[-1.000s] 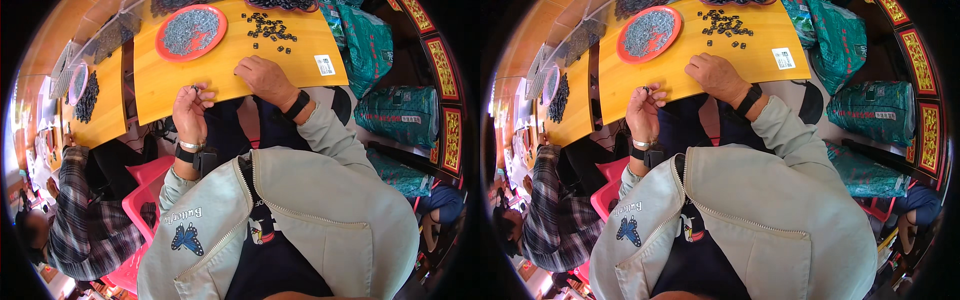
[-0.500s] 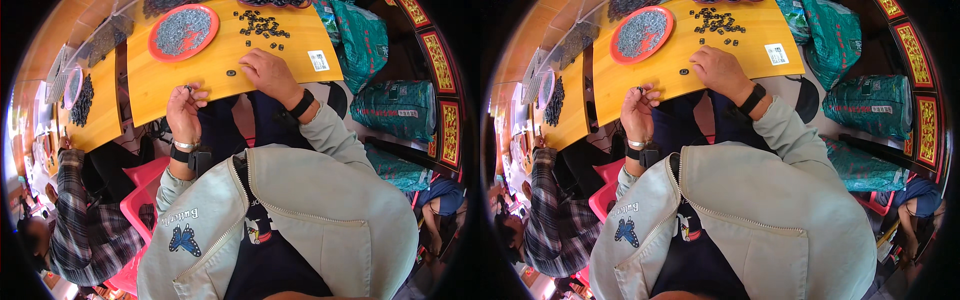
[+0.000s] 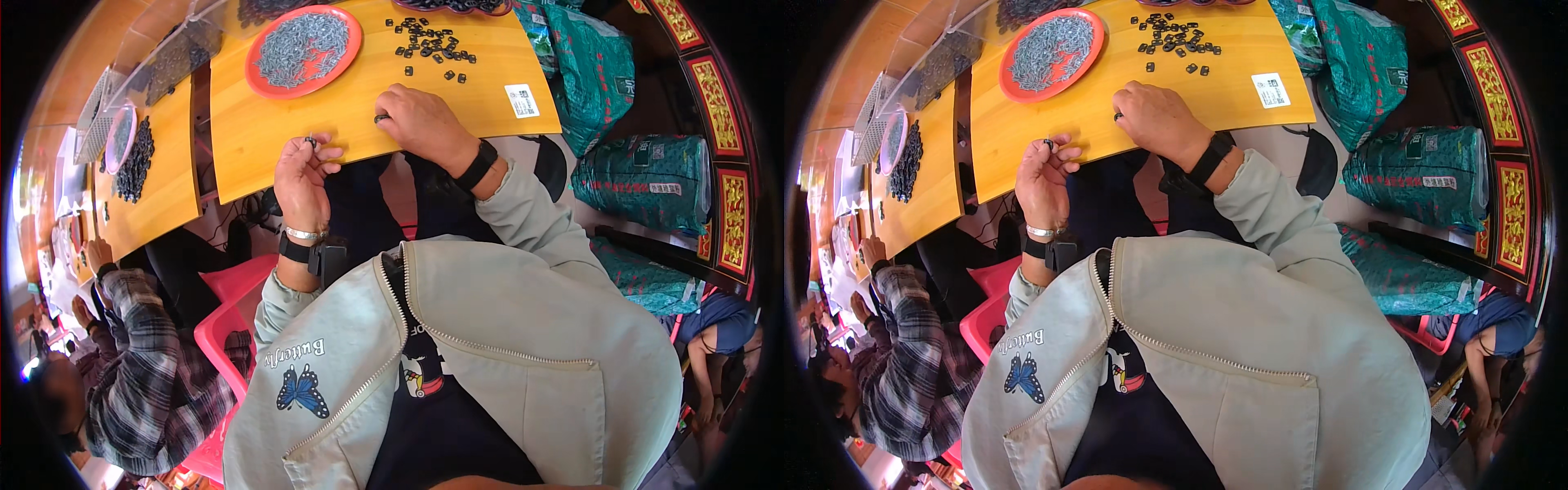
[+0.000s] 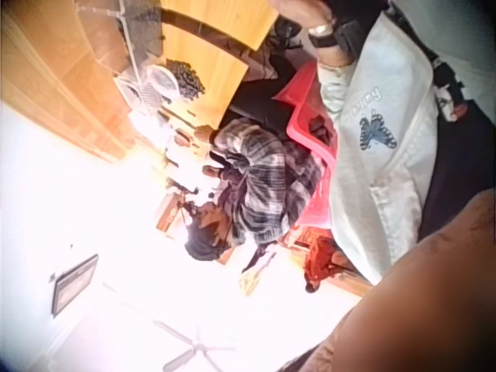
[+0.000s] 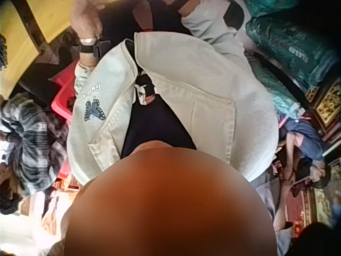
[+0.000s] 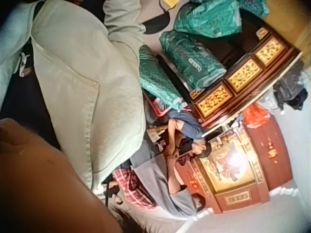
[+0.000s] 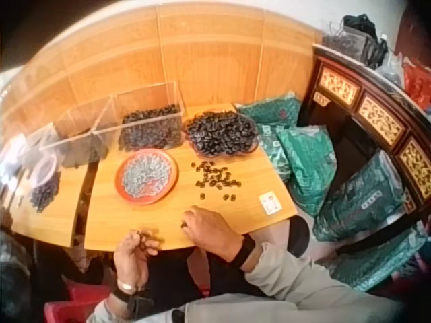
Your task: Manually trimming and inspecting small black plastic components and placing them into a collection bowl.
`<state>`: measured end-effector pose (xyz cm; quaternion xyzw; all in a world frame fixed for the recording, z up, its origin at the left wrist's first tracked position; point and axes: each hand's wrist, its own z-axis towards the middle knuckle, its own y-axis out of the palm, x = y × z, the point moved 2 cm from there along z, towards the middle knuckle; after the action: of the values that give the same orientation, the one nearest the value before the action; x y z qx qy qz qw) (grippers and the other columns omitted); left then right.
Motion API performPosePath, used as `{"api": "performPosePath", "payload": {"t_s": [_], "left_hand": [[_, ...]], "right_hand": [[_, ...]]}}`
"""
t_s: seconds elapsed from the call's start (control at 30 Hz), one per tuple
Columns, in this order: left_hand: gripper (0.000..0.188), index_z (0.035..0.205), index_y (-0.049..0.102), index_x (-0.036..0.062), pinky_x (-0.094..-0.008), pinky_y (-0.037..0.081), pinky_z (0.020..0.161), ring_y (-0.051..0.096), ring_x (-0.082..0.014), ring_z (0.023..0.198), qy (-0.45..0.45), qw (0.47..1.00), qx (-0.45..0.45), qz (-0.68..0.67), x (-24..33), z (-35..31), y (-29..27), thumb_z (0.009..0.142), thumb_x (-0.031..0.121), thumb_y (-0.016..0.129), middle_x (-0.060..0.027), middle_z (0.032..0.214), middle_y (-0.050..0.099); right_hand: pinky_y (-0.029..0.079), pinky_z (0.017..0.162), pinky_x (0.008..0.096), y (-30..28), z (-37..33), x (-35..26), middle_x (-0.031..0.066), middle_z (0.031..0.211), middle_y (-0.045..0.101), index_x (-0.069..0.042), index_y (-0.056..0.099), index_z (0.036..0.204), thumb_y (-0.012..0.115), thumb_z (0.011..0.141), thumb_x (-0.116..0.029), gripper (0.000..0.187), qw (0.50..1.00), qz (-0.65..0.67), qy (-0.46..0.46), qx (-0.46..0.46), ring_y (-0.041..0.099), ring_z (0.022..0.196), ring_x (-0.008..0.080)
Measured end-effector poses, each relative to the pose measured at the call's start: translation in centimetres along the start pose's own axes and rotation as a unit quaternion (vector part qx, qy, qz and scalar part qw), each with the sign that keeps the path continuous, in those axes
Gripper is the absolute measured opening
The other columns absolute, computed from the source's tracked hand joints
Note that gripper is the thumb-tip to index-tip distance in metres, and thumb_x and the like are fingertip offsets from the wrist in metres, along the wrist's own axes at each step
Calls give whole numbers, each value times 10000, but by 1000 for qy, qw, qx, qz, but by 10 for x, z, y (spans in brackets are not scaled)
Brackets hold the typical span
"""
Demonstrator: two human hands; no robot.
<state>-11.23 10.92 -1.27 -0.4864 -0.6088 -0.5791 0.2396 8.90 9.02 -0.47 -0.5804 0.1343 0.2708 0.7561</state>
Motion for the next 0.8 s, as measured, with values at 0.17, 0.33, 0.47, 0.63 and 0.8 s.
{"api": "performPosePath", "payload": {"t_s": [0.17,0.33,0.47,0.63,0.8], "left_hand": [[128,877,493,39,-282,489,645,625,-222,794,0,1000,-11,2,1,1,1,911,152,446,-162,998,599],[84,872,475,44,-257,486,605,623,-192,748,2,1000,4,-8,2,0,4,900,106,426,-132,942,604],[85,873,477,43,-256,485,608,623,-191,752,5,1000,2,-4,1,1,1,900,107,427,-132,944,602],[124,871,489,43,-281,482,640,623,-218,789,0,1000,-3,7,-2,1,-1,913,144,433,-156,983,605],[128,869,489,38,-289,476,634,609,-217,749,1,1000,-2,12,-2,1,1,912,147,437,-134,909,599]], "right_hand": [[458,664,392,6,-2,5,103,796,558,-42,516,841,554,777,-107,99,999,30,4,-11,567,765,305],[464,654,377,5,-2,2,107,793,571,-31,513,852,540,761,-40,95,996,84,-28,32,572,747,304],[463,622,369,1,-2,-6,106,778,566,-35,523,873,545,755,-22,121,992,82,-61,77,574,712,296],[460,580,330,-9,-2,-15,97,756,558,-36,546,911,583,758,-22,158,986,90,-84,115,581,661,252],[475,591,267,-9,-1,-13,46,784,599,-34,575,952,605,811,-55,146,915,389,108,20,588,654,144]]}}
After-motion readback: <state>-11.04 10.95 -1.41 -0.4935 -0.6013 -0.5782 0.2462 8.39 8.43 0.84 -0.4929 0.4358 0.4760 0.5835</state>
